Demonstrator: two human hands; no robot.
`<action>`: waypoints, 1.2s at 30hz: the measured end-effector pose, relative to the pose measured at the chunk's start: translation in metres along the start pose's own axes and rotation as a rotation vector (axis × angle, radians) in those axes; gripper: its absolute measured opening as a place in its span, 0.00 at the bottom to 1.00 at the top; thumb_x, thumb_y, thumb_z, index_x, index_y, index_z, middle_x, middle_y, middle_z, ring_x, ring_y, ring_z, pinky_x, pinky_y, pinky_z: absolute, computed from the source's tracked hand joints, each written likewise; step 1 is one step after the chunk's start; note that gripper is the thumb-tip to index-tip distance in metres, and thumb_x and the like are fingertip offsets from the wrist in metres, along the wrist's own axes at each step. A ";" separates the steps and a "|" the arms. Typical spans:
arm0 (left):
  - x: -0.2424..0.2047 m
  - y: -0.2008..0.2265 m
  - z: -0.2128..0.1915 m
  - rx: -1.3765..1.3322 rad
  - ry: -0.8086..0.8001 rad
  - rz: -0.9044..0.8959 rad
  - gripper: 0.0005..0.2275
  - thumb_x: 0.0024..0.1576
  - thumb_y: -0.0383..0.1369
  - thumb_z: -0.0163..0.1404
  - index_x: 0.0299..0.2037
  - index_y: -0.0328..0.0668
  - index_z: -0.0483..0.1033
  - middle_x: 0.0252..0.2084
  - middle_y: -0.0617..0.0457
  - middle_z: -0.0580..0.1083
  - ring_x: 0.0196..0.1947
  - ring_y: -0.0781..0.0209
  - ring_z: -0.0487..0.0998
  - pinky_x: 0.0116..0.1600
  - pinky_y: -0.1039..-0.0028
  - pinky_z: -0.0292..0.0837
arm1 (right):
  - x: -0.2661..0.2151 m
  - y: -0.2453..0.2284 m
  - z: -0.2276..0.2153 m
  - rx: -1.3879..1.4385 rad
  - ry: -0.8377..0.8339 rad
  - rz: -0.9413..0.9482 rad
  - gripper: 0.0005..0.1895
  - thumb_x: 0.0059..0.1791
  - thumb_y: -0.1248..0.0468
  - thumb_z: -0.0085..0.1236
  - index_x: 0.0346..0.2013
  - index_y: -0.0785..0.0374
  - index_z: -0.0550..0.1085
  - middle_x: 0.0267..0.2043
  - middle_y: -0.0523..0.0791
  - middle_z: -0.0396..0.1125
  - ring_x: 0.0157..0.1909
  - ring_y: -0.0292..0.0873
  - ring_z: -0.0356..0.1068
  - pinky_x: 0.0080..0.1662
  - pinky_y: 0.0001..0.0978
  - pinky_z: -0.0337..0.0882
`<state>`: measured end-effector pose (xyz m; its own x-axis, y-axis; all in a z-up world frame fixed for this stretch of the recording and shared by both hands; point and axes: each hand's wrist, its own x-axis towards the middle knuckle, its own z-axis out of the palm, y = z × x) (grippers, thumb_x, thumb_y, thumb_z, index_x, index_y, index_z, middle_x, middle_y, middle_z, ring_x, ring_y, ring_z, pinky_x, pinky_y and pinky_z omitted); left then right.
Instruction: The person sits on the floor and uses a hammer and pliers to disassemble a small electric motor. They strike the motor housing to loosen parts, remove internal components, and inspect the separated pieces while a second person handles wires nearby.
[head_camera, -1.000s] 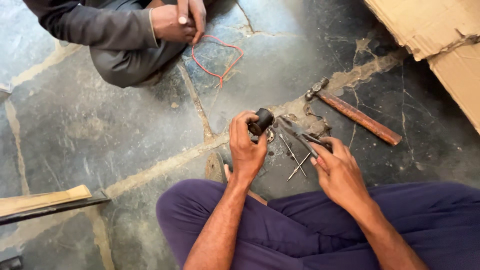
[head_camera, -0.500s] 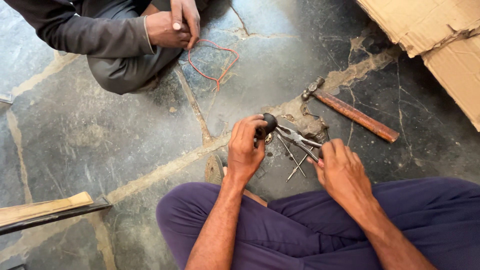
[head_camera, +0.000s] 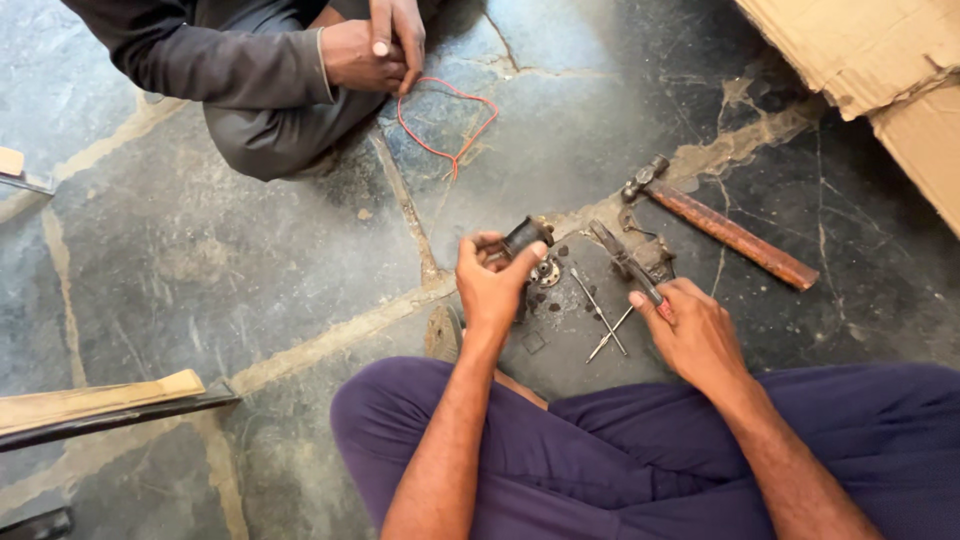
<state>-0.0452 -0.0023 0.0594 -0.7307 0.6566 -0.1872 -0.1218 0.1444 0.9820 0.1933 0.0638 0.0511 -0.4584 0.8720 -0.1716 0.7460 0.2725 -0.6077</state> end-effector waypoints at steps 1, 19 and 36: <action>0.005 -0.006 -0.001 -0.130 -0.005 -0.128 0.20 0.48 0.30 0.65 0.47 0.34 0.70 0.40 0.45 0.78 0.37 0.57 0.82 0.40 0.72 0.79 | 0.000 0.000 0.000 0.061 0.025 -0.058 0.20 0.53 0.48 0.55 0.40 0.63 0.78 0.42 0.50 0.70 0.37 0.55 0.73 0.39 0.48 0.71; 0.003 -0.022 -0.006 -0.426 -0.314 -0.548 0.18 0.59 0.48 0.53 0.46 0.41 0.79 0.41 0.53 0.81 0.41 0.63 0.81 0.48 0.72 0.73 | -0.008 -0.025 0.003 -0.026 0.179 -0.253 0.14 0.50 0.57 0.61 0.45 0.63 0.78 0.49 0.47 0.70 0.47 0.50 0.70 0.49 0.45 0.66; 0.003 -0.014 -0.005 -0.684 -0.269 -0.255 0.13 0.59 0.32 0.56 0.52 0.39 0.73 0.47 0.52 0.78 0.48 0.59 0.79 0.57 0.67 0.74 | -0.001 -0.004 -0.001 -0.612 0.025 -0.222 0.18 0.51 0.48 0.54 0.52 0.49 0.78 0.48 0.47 0.67 0.53 0.50 0.66 0.58 0.49 0.63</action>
<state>-0.0486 -0.0062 0.0451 -0.4472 0.8341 -0.3230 -0.7152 -0.1166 0.6891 0.1916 0.0617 0.0540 -0.6272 0.7757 -0.0699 0.7787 0.6230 -0.0737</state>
